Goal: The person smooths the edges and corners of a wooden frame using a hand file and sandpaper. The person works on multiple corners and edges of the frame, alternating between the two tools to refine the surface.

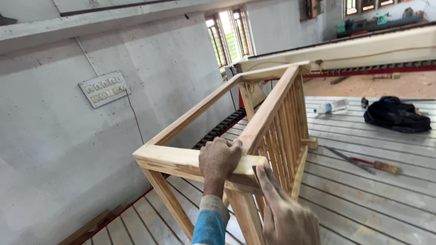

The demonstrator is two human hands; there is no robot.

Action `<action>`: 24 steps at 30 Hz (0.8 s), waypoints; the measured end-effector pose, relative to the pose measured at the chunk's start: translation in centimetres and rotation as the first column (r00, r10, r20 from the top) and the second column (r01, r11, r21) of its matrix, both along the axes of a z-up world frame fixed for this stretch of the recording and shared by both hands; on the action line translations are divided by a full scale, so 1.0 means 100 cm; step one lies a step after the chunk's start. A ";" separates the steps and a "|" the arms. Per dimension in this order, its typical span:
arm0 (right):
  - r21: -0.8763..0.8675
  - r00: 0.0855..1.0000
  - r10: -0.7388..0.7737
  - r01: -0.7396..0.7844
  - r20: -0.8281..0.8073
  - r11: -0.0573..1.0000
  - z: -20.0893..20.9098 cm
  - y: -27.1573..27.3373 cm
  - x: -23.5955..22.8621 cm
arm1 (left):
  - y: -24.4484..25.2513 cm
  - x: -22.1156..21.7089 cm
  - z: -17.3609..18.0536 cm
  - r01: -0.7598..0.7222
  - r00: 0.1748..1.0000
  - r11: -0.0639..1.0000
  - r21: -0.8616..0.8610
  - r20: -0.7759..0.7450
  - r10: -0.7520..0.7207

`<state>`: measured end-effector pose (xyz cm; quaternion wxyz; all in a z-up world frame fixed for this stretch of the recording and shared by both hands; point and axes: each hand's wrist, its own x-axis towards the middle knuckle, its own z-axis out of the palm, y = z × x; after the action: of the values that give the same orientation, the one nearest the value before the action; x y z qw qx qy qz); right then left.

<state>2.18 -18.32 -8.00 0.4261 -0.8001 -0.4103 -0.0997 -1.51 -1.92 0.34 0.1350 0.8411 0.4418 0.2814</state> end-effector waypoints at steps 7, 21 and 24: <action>0.156 0.934 0.102 -0.163 0.342 0.974 0.008 -0.010 0.016 | 0.004 0.004 -0.006 -0.030 0.999 0.999 0.025 0.040 0.029; -0.185 0.971 0.142 -0.106 0.193 0.977 0.013 0.002 0.056 | 0.012 0.007 -0.016 -0.051 0.997 0.999 0.004 0.058 0.051; 0.044 0.937 0.187 -0.209 0.294 0.977 -0.023 -0.010 0.051 | 0.006 0.001 -0.014 -0.059 0.993 0.990 0.131 0.108 0.045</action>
<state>7.23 -19.34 -10.27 0.3991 -0.7152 -0.5424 -0.1871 -1.39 -1.29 -1.11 0.0938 0.8205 0.4359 0.3576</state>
